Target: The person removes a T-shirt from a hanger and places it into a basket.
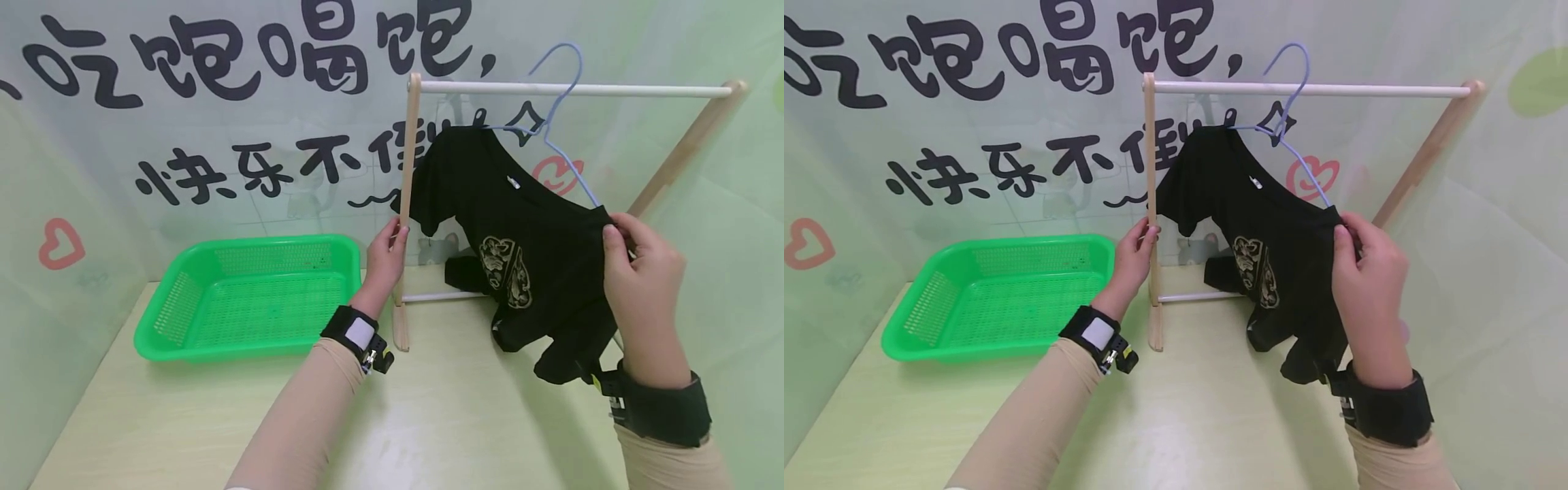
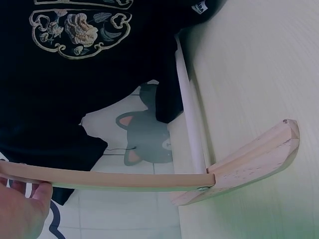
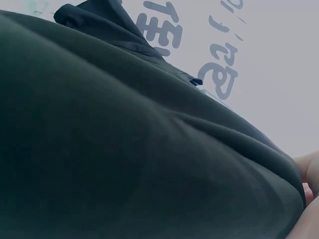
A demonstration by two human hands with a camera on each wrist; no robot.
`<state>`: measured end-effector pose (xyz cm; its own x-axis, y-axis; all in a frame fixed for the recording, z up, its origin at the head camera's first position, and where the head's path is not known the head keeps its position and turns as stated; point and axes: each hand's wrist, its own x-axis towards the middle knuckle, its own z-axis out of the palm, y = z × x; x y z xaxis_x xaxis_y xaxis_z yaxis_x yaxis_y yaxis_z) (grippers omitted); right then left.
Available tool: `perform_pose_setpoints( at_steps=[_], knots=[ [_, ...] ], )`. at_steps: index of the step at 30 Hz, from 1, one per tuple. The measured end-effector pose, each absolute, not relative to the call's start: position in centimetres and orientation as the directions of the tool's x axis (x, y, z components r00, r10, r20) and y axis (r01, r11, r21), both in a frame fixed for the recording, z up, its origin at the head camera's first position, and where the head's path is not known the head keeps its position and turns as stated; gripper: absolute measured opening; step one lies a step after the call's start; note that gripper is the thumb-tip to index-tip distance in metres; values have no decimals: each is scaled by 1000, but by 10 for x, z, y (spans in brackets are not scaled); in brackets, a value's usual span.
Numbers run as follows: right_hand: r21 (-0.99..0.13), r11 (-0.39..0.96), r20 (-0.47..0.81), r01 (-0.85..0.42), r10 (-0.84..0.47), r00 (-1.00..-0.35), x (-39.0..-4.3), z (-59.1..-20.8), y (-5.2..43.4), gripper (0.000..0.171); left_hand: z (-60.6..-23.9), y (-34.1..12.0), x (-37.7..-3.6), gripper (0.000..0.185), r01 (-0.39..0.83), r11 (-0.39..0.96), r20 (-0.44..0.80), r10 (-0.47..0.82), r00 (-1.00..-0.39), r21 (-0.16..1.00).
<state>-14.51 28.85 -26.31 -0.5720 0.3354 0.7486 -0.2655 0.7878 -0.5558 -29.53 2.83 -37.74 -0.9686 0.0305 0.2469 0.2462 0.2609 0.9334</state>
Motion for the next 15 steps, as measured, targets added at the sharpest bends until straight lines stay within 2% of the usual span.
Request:
perform_pose_setpoints(
  at_steps=[15],
  knots=[
    [-594,765,717,-247,365,-594,-128,-290,299,19,-378,30,-299,45,266,260,274,7,-962,928]
  ],
)
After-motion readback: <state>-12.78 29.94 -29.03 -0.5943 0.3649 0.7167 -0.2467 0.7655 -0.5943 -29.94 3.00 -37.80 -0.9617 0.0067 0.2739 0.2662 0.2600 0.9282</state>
